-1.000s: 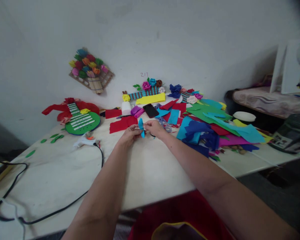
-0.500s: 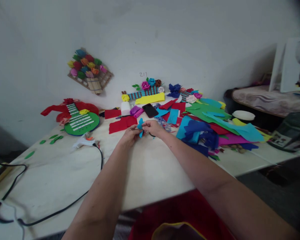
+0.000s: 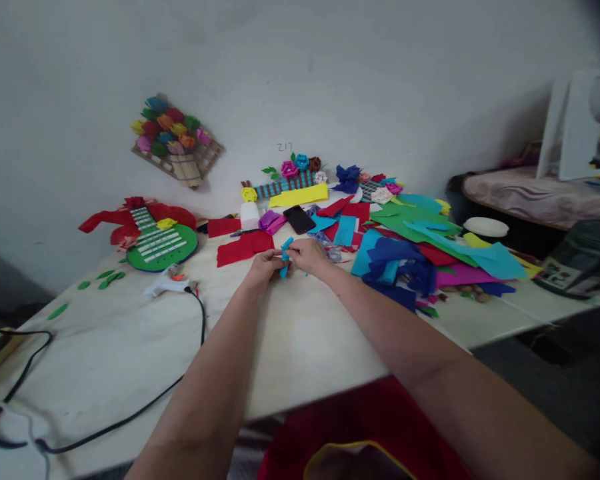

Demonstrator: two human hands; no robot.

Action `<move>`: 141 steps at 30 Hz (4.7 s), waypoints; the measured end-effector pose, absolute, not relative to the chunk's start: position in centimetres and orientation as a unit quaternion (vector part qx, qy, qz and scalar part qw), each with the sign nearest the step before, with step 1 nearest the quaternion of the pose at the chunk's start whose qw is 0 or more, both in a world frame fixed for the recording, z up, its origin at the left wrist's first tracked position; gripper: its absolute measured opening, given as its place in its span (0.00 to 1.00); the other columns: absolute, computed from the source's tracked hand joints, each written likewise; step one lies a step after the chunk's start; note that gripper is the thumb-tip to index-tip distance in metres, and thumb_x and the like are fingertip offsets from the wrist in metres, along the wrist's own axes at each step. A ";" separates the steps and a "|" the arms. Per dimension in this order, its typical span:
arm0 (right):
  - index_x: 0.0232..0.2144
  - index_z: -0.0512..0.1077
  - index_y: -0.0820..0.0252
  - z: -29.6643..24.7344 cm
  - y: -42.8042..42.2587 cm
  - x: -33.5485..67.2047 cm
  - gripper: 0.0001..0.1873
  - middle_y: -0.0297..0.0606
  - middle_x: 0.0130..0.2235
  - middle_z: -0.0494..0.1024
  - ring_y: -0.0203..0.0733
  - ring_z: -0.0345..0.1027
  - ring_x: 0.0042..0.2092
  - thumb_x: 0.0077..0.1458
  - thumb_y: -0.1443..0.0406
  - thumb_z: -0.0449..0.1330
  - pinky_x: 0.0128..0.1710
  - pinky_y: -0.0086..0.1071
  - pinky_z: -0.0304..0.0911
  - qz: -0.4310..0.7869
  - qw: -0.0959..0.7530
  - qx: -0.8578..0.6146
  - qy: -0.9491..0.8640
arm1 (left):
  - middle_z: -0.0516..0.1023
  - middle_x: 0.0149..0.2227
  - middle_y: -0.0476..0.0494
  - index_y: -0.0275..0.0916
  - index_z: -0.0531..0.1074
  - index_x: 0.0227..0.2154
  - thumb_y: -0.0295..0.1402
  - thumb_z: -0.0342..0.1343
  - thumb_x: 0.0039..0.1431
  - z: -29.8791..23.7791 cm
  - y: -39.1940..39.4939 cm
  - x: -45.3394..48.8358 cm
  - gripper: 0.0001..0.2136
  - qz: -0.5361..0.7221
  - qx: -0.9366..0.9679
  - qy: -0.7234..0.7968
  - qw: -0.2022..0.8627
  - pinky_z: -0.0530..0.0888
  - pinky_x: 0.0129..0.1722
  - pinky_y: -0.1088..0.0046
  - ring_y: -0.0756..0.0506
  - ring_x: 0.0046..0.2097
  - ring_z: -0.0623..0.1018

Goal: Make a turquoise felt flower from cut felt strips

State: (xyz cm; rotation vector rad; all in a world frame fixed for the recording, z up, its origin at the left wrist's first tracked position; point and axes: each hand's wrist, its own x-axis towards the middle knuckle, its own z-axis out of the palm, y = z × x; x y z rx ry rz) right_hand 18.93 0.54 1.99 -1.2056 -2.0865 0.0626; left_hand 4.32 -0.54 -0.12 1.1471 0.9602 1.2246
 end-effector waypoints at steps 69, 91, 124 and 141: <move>0.18 0.68 0.65 2.0 1.5 19.5 0.11 0.28 0.15 0.64 0.26 0.53 0.19 0.45 0.63 0.55 0.22 0.23 0.51 0.354 0.433 -0.437 -0.705 | 0.75 0.20 0.44 0.33 0.70 0.25 0.45 0.64 0.34 0.3 -0.6 4.2 0.20 0.497 0.557 0.429 0.509 0.67 0.19 0.76 0.49 0.20 0.73; 0.16 0.68 0.64 1.5 1.0 18.2 0.07 0.29 0.15 0.66 0.28 0.57 0.17 0.43 0.69 0.57 0.14 0.22 0.49 0.491 0.426 -0.437 -0.622 | 0.64 0.12 0.55 0.36 0.69 0.21 0.43 0.63 0.39 -0.2 -0.3 4.0 0.15 0.581 0.532 0.422 0.449 0.54 0.13 0.80 0.56 0.14 0.61; 0.24 0.70 0.63 1.2 0.9 17.7 0.03 0.27 0.16 0.67 0.28 0.57 0.19 0.42 0.70 0.56 0.19 0.22 0.50 0.442 0.426 -0.444 -0.653 | 0.59 0.13 0.57 0.36 0.65 0.18 0.44 0.62 0.39 0.6 0.2 3.9 0.16 0.607 0.521 0.407 0.442 0.60 0.18 0.79 0.56 0.16 0.58; 0.33 0.73 0.60 1.1 0.3 18.0 0.10 0.40 0.32 0.77 0.41 0.68 0.35 0.47 0.64 0.55 0.33 0.29 0.56 0.071 0.386 -0.494 -0.776 | 0.74 0.37 0.44 0.40 0.67 0.32 0.41 0.55 0.45 1.0 0.0 3.3 0.13 0.664 0.523 0.450 0.289 0.69 0.35 0.71 0.45 0.39 0.74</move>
